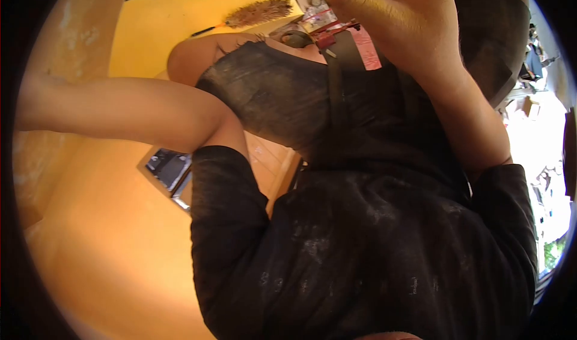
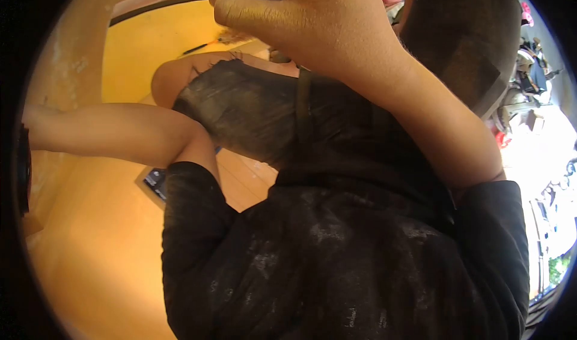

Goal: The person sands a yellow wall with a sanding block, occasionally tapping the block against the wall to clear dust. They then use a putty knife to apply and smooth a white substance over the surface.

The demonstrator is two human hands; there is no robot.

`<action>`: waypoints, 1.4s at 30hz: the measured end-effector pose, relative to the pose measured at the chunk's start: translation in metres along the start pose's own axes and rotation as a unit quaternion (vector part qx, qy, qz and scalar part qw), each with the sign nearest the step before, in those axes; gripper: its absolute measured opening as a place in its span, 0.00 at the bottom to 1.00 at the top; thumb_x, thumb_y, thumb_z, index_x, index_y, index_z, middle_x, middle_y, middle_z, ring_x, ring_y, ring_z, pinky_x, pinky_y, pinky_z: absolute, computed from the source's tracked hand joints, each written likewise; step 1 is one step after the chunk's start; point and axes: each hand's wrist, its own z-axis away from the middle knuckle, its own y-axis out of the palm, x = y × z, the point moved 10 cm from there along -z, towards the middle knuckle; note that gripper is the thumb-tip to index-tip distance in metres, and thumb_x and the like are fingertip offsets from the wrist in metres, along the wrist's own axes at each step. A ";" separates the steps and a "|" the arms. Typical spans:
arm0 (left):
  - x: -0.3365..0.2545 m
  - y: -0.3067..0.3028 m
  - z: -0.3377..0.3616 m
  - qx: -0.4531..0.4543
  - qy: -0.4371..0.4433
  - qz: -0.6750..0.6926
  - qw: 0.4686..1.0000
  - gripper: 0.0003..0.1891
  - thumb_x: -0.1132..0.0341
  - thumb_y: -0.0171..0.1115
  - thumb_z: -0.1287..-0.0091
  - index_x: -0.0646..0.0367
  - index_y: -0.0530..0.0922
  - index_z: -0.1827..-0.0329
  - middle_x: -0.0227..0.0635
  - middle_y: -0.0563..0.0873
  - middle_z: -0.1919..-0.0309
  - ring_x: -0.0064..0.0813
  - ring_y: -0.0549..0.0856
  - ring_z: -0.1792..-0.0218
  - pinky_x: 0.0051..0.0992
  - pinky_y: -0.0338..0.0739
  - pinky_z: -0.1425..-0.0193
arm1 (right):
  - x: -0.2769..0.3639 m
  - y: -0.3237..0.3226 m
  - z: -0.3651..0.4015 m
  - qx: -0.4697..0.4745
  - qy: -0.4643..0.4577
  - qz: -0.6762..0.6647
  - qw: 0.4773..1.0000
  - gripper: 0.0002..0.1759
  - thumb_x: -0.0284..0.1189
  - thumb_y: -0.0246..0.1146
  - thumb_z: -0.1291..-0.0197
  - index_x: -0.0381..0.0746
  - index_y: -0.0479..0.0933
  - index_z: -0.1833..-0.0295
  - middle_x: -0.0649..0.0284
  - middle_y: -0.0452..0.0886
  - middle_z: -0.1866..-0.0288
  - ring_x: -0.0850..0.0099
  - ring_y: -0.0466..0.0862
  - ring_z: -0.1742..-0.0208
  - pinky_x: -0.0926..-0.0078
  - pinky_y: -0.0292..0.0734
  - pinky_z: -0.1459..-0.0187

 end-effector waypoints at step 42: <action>-0.042 -0.105 -0.160 -0.184 0.078 0.120 0.972 0.39 0.45 0.39 0.23 0.64 0.43 0.21 0.53 0.41 0.21 0.47 0.39 0.20 0.41 0.36 0.19 | 0.225 -0.047 -0.064 -0.076 -0.537 0.118 0.832 0.20 0.32 0.62 0.45 0.44 0.82 0.45 0.61 0.72 0.57 0.66 0.73 0.54 0.70 0.70 0.55</action>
